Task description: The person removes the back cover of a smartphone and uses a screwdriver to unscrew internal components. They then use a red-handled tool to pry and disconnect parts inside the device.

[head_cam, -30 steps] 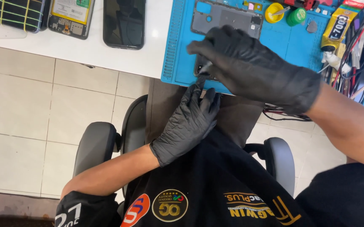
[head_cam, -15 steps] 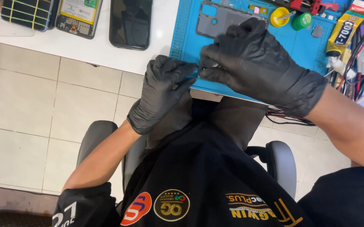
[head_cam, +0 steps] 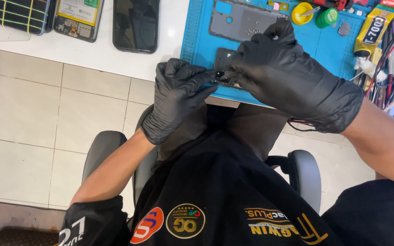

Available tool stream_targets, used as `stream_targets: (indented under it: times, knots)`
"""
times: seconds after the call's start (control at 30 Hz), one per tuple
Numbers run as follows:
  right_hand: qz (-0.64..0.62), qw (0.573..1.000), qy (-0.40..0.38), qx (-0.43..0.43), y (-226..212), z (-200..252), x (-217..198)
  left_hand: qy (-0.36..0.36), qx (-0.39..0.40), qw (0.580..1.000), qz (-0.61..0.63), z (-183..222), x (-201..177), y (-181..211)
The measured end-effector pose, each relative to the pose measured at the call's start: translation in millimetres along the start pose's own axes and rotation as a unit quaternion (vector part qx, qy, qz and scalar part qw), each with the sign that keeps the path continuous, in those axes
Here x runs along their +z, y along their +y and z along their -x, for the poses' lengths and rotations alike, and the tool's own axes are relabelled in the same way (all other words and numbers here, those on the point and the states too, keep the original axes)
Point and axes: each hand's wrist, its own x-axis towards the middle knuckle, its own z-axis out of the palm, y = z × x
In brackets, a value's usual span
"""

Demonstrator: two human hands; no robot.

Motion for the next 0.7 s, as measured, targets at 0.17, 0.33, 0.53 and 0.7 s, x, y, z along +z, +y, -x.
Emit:
stream_targets:
  times: [0.17, 0.33, 0.53, 0.7]
  knots:
    - [0.034, 0.999, 0.004, 0.009, 0, 7, 3, 0.011, 0.035, 0.999, -0.007, -11, 0, 3]
    - [0.095, 0.995, -0.02, 0.019, 1, 14, 10, 0.007, 0.032, 0.999, 0.005, -11, -2, 1]
    - [0.134, 0.991, -0.014, 0.009, -2, 16, 20, 0.002, 0.03, 1.0, 0.003, -10, -4, 2]
    - [-0.062, 0.995, 0.072, 0.028, -5, 18, 29, -0.01, 0.022, 1.0, 0.014, -10, -3, 1]
